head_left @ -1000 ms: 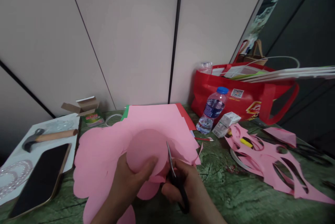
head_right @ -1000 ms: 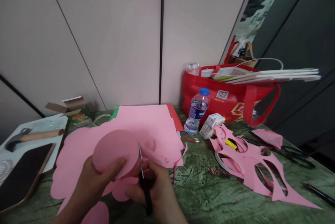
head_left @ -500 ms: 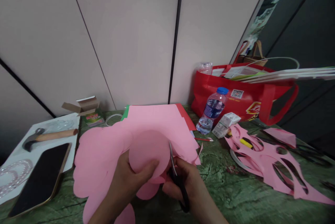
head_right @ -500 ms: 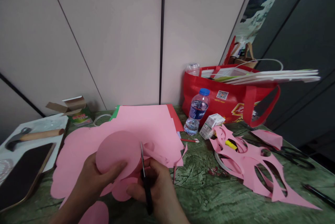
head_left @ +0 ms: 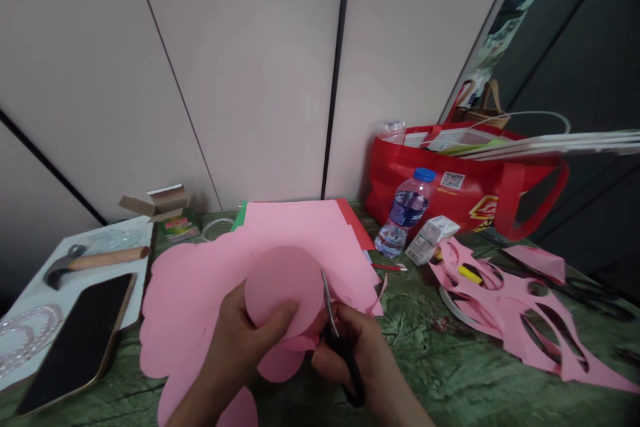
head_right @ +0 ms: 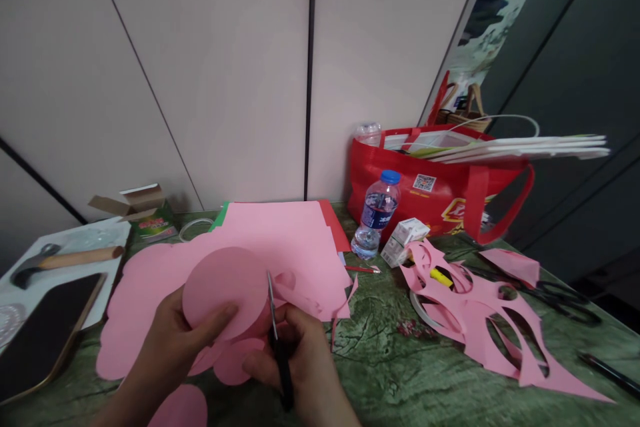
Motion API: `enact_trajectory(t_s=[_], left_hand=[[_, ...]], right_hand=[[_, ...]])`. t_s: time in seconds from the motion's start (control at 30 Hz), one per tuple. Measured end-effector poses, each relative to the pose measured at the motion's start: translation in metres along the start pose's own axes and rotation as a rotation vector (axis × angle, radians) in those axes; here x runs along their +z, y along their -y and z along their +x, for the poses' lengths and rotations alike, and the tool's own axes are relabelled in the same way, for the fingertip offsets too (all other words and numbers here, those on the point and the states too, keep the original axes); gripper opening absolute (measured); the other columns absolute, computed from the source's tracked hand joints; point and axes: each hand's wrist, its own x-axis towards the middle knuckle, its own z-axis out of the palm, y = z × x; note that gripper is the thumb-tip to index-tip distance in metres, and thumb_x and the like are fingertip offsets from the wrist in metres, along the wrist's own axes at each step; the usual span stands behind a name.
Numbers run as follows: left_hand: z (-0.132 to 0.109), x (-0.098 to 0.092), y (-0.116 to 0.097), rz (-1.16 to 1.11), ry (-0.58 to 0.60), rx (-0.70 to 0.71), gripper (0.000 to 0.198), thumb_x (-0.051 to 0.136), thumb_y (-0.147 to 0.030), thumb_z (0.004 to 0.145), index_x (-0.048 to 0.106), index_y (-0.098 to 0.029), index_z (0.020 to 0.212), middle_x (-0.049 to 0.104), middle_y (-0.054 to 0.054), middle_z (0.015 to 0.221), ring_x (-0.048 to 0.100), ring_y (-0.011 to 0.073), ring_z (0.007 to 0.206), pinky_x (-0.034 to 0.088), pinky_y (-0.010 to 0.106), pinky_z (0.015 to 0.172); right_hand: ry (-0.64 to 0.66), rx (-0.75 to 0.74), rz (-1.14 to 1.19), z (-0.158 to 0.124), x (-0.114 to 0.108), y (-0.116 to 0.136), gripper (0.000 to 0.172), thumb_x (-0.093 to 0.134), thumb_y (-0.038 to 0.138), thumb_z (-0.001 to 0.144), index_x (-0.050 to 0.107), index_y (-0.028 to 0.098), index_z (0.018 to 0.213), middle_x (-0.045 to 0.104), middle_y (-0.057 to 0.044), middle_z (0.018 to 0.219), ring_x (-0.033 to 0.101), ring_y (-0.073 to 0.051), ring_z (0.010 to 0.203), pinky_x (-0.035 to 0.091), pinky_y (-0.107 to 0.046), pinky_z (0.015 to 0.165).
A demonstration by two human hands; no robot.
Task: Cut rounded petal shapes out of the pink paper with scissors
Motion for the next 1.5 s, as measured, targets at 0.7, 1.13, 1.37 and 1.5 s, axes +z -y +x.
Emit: enact_trajectory(t_s=[0.7,1.13,1.37,1.5], left_hand=[[-0.002,0.0,-0.007,0.063,-0.06,-0.054,0.019,0.071,-0.033,0.054,0.065,-0.017,0.062,0.067,0.0,0.056,0.058,0.017,0.05,0.045,0.024,0.043],[-0.002,-0.001,-0.008,0.068,0.007,-0.002,0.017,0.069,-0.029,0.057,0.065,-0.018,0.069,0.07,0.0,0.062,0.064,0.0211,0.06,0.052,0.028,0.053],[0.0,-0.002,-0.007,0.072,-0.017,0.042,0.021,0.069,-0.027,0.057,0.065,-0.018,0.076,0.07,-0.001,0.069,0.063,0.0205,0.066,0.051,0.028,0.058],[0.0,-0.003,-0.006,0.056,-0.012,0.052,0.021,0.069,-0.027,0.058,0.064,-0.019,0.077,0.069,-0.002,0.069,0.062,0.0192,0.067,0.049,0.026,0.057]], right_hand=[[0.129,-0.026,-0.033,-0.002,-0.004,0.004,0.035,0.081,0.028,0.053,0.051,0.018,0.068,0.047,0.008,0.047,0.037,-0.007,0.04,0.026,-0.018,0.038],[0.124,-0.057,0.011,-0.003,-0.002,0.015,0.042,0.082,0.038,0.049,0.051,0.019,0.069,0.044,0.008,0.048,0.033,-0.009,0.043,0.023,-0.02,0.04],[0.105,-0.073,0.081,-0.004,-0.001,0.009,0.038,0.082,0.032,0.049,0.053,0.017,0.068,0.043,0.009,0.047,0.03,-0.007,0.042,0.021,-0.019,0.04],[0.081,-0.043,0.032,-0.003,0.0,0.011,0.037,0.081,0.032,0.049,0.051,0.018,0.067,0.041,0.01,0.044,0.028,-0.006,0.04,0.02,-0.019,0.039]])
